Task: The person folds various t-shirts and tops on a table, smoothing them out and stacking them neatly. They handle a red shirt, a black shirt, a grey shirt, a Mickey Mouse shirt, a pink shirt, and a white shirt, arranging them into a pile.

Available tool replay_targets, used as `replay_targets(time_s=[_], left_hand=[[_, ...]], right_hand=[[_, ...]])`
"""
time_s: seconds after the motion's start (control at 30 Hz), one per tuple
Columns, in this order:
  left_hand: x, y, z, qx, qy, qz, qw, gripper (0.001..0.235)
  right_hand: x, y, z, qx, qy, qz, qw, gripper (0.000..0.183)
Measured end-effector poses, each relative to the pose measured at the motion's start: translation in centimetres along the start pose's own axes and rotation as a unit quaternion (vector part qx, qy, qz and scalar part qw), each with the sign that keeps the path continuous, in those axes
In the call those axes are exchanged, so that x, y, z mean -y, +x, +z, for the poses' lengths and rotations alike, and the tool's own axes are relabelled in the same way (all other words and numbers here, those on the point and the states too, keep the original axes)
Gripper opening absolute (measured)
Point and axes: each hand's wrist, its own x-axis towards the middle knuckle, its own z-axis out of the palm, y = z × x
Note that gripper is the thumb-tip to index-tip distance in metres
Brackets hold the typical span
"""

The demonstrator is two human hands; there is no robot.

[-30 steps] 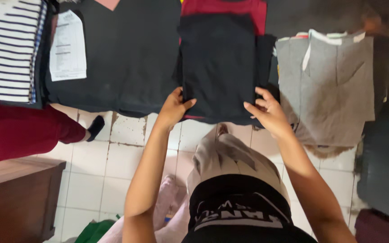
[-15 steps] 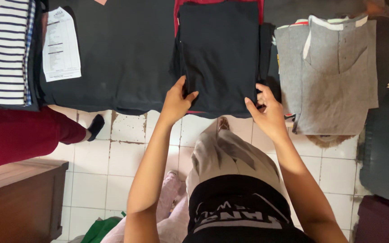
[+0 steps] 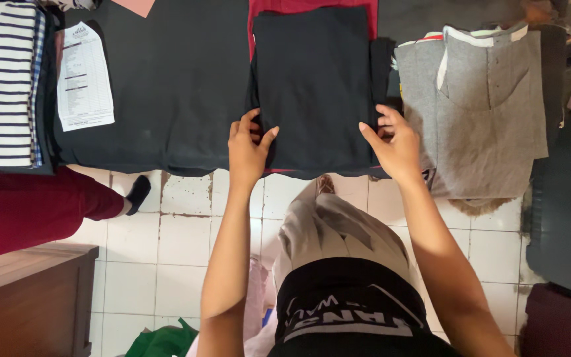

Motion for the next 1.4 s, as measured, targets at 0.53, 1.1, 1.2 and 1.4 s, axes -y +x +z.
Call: replay_targets(time_s=[0.53,1.1,1.2,1.4], left_hand=[[-0.4,-0.7,1.6,-0.06,-0.044,0.005,0.997,0.043],[-9.2,1.9,4.2,-0.073,0.172,0.197,0.962,0.05],[-8.7,2.4,6.9,-0.06,0.258,0.191,0.945,0.055],[-5.3,2.6,8.0,-0.029,0.256,0.167,0.952,0.058]], right_hand=[[-0.9,1.3,1.0,0.0,0.038,-0.064,0.997,0.045],[9.5,2.1,1.6,-0.072,-0.176,-0.303,0.934,0.062],[7.8,3.7,4.6,-0.009,-0.314,-0.262,0.912,0.065],[4.1,4.1,5.9,0.028,-0.286,-0.225,0.931,0.066]])
